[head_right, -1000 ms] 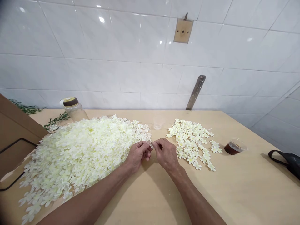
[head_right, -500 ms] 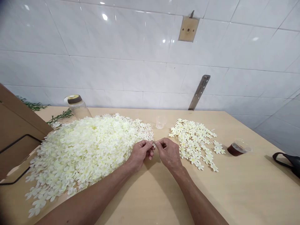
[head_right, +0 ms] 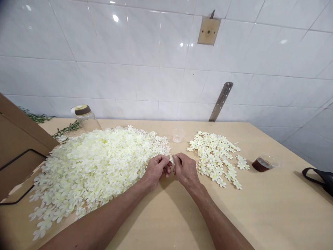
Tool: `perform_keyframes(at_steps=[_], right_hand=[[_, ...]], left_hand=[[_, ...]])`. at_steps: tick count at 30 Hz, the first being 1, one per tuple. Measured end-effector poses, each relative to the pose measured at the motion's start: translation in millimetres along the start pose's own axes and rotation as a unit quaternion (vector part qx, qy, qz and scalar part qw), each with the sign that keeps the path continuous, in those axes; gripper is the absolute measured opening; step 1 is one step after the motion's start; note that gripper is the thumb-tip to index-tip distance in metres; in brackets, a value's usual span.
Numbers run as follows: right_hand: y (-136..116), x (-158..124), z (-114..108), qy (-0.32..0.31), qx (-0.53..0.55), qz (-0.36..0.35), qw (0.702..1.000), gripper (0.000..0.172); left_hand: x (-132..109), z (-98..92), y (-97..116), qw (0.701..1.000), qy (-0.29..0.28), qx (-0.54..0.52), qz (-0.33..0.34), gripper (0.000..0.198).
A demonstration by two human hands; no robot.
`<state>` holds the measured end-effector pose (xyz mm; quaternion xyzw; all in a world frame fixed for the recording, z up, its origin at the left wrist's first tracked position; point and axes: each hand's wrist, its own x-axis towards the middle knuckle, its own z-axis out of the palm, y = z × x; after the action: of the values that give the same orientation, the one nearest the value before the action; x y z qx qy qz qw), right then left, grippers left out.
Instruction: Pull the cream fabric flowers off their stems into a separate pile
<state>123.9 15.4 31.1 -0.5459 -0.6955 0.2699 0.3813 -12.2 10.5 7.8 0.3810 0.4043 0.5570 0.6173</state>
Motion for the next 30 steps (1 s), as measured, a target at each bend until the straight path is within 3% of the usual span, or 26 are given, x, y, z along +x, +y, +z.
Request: perform_keyframes(at_steps=[6, 17, 25, 27, 30], right_hand=[[-3.3, 1.3, -4.8, -0.032, 0.081, 0.079, 0.993, 0.039], [5.3, 6.4, -4.3, -0.019, 0.154, 0.123, 0.98, 0.041], [14.4, 11.6, -11.8, -0.019, 0.329, 0.17, 0.929, 0.045], [15.7, 13.2, -13.9, 0.016, 0.298, 0.158, 0.941, 0.043], [16.2, 17.6, -14.1, 0.107, 0.136, 0.1, 0.98, 0.04]], left_hand=[[-1.9, 1.3, 2.4, 0.999, 0.003, 0.036, 0.011, 0.032], [0.5, -1.7, -1.0, 1.0, -0.012, 0.019, 0.009, 0.035], [-0.2, -0.9, -1.5, 1.0, -0.008, 0.017, 0.01, 0.035], [-0.5, -0.3, -2.0, 1.0, -0.009, 0.021, 0.015, 0.035], [-1.5, 0.5, -3.9, 0.999, -0.01, 0.043, 0.024, 0.035]])
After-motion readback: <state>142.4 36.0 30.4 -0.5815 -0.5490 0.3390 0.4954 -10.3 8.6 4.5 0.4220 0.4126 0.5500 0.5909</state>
